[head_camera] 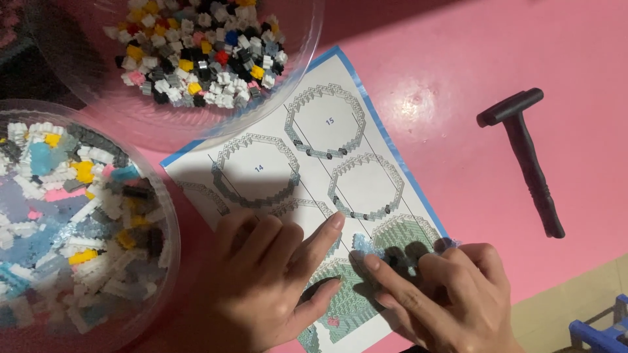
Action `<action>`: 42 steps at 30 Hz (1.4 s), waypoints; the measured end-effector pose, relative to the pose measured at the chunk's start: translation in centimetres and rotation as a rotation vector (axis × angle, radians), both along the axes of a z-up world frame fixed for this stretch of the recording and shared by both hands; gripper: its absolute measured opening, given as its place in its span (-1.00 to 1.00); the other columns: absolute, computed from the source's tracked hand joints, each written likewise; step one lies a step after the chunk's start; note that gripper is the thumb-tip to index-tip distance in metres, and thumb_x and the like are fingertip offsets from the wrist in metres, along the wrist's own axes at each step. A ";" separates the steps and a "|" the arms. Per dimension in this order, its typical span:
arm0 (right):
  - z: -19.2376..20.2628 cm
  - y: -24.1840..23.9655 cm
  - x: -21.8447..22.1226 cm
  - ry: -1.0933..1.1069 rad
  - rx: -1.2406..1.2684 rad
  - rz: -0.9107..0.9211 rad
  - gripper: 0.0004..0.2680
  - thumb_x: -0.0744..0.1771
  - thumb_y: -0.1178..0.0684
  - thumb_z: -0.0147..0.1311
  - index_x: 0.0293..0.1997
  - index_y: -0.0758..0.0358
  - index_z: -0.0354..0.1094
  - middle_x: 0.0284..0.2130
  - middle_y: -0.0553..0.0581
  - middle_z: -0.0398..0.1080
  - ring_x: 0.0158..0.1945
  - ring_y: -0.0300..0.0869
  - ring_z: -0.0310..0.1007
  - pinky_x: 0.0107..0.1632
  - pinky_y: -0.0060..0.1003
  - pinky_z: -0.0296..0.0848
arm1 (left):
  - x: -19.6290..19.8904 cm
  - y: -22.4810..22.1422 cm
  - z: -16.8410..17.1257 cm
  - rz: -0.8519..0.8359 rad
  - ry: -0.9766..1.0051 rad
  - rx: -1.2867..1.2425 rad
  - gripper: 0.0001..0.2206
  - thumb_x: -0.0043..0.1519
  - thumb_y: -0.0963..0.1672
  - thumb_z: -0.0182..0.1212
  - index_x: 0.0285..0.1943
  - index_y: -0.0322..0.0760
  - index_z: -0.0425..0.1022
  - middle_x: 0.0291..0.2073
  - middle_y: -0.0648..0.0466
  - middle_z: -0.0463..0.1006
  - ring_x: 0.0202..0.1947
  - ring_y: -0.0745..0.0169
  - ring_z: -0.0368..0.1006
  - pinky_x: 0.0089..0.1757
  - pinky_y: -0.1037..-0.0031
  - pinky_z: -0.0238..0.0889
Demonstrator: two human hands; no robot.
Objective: Assembling a small plastic block model by following a printed instruction sheet and using a small plastic hammer to secure pieces.
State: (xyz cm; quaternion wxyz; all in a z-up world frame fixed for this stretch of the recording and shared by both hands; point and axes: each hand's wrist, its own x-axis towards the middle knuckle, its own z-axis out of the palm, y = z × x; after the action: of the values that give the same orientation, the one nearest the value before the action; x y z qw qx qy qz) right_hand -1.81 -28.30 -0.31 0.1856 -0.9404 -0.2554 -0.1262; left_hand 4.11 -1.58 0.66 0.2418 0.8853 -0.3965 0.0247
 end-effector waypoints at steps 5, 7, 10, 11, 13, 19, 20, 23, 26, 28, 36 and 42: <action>0.2 0.1 0.3 0.010 -0.006 -0.002 -0.73 0.33 -0.16 0.28 0.14 -0.11 0.58 -0.36 0.01 0.16 -0.44 -0.22 0.16 -0.20 -0.17 0.24 | 0.1 0.2 -0.1 -0.022 -0.051 0.035 -0.35 0.29 0.08 0.36 0.40 -0.47 0.41 -0.35 0.03 0.34 -0.26 0.05 0.33 -0.08 0.10 0.18; 0.2 0.2 0.4 0.013 -0.003 -0.006 -0.73 0.32 -0.13 0.28 0.14 -0.10 0.57 -0.36 0.03 0.16 -0.44 -0.21 0.16 -0.20 -0.17 0.25 | 0.1 0.1 -0.1 -0.006 -0.029 0.016 -0.35 0.28 0.08 0.35 0.41 -0.44 0.40 -0.34 0.04 0.35 -0.24 0.07 0.34 -0.07 0.09 0.19; 0.2 0.3 0.5 0.011 -0.002 -0.010 -0.73 0.31 -0.12 0.30 0.13 -0.11 0.57 -0.34 0.04 0.19 -0.45 -0.23 0.17 -0.22 -0.19 0.24 | -0.1 -0.1 -0.2 0.012 -0.019 0.008 -0.34 0.29 0.09 0.34 0.43 -0.43 0.37 -0.31 0.04 0.36 -0.21 0.07 0.35 -0.05 0.09 0.19; 0.2 0.2 0.5 0.012 0.000 -0.003 -0.73 0.31 -0.12 0.30 0.13 -0.11 0.57 -0.34 0.05 0.19 -0.45 -0.23 0.17 -0.21 -0.18 0.24 | -0.1 0.0 -0.1 0.013 -0.019 0.007 -0.34 0.29 0.09 0.34 0.43 -0.43 0.37 -0.31 0.04 0.36 -0.21 0.07 0.35 -0.05 0.09 0.19; 0.2 0.2 0.5 0.014 0.002 0.003 -0.73 0.31 -0.12 0.30 0.14 -0.10 0.57 -0.34 0.05 0.19 -0.46 -0.22 0.16 -0.21 -0.18 0.24 | 0.1 0.2 0.0 -0.014 -0.019 0.060 -0.31 0.30 0.11 0.32 0.45 -0.45 0.35 -0.33 0.01 0.36 -0.23 0.04 0.34 -0.07 0.09 0.19; 0.2 0.2 0.3 0.038 0.008 -0.006 -0.72 0.31 -0.12 0.30 0.14 -0.10 0.57 -0.33 0.04 0.18 -0.44 -0.22 0.17 -0.18 -0.17 0.25 | -0.1 -0.1 -0.2 0.005 -0.002 0.040 -0.31 0.28 0.10 0.32 0.46 -0.44 0.34 -0.30 0.01 0.36 -0.21 0.04 0.32 -0.06 0.08 0.16; 0.2 0.3 0.2 0.037 0.009 -0.012 -0.72 0.31 -0.13 0.30 0.14 -0.11 0.57 -0.33 0.04 0.18 -0.44 -0.22 0.16 -0.18 -0.17 0.24 | -0.1 0.0 -0.2 0.006 -0.002 0.040 -0.31 0.28 0.10 0.32 0.46 -0.44 0.34 -0.30 0.01 0.36 -0.21 0.04 0.32 -0.06 0.08 0.16; 0.1 0.1 0.3 0.028 0.004 -0.009 -0.71 0.30 -0.13 0.31 0.14 -0.11 0.57 -0.33 0.03 0.18 -0.44 -0.23 0.16 -0.18 -0.18 0.24 | -0.1 0.0 -0.2 0.006 0.002 0.045 -0.30 0.29 0.11 0.31 0.47 -0.45 0.33 -0.30 0.00 0.37 -0.20 0.04 0.33 -0.05 0.09 0.17; 0.2 0.2 0.3 0.020 -0.002 -0.005 -0.71 0.31 -0.13 0.31 0.15 -0.11 0.57 -0.34 0.03 0.17 -0.44 -0.22 0.15 -0.18 -0.17 0.24 | -0.2 0.0 -0.2 0.015 0.007 0.027 -0.30 0.27 0.10 0.32 0.46 -0.45 0.34 -0.29 0.00 0.37 -0.19 0.05 0.33 -0.04 0.09 0.17; 0.3 0.3 0.3 0.022 -0.003 -0.010 -0.71 0.31 -0.13 0.31 0.15 -0.11 0.57 -0.35 0.02 0.16 -0.44 -0.22 0.14 -0.17 -0.17 0.25 | -0.1 0.1 -0.2 0.000 0.004 0.015 -0.30 0.30 0.09 0.33 0.44 -0.51 0.32 -0.29 0.00 0.36 -0.18 0.04 0.33 -0.04 0.09 0.17; 0.6 0.5 0.5 0.026 -0.056 -0.016 -0.70 0.32 -0.17 0.26 0.19 -0.17 0.54 -0.30 0.06 0.15 -0.33 -0.14 0.15 -0.13 -0.14 0.25 | -0.2 0.1 -0.3 0.010 0.014 0.024 -0.29 0.27 0.09 0.34 0.44 -0.51 0.33 -0.28 0.01 0.38 -0.20 0.05 0.32 -0.06 0.09 0.16; -0.3 -0.2 0.0 -0.026 0.036 -0.037 -0.66 0.29 -0.20 0.37 0.15 -0.03 0.56 -0.33 0.04 0.13 -0.42 -0.20 0.09 -0.15 -0.14 0.21 | -0.2 0.1 -0.4 0.017 -0.007 0.033 -0.29 0.26 0.10 0.33 0.44 -0.48 0.33 -0.27 0.01 0.39 -0.18 0.04 0.34 -0.05 0.08 0.17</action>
State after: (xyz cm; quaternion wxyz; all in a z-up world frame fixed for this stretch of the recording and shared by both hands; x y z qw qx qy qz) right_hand -1.79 -28.46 -0.64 0.1968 -0.9398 -0.2378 -0.1464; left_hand 3.94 -1.47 0.26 0.2257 0.8924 -0.3901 0.0234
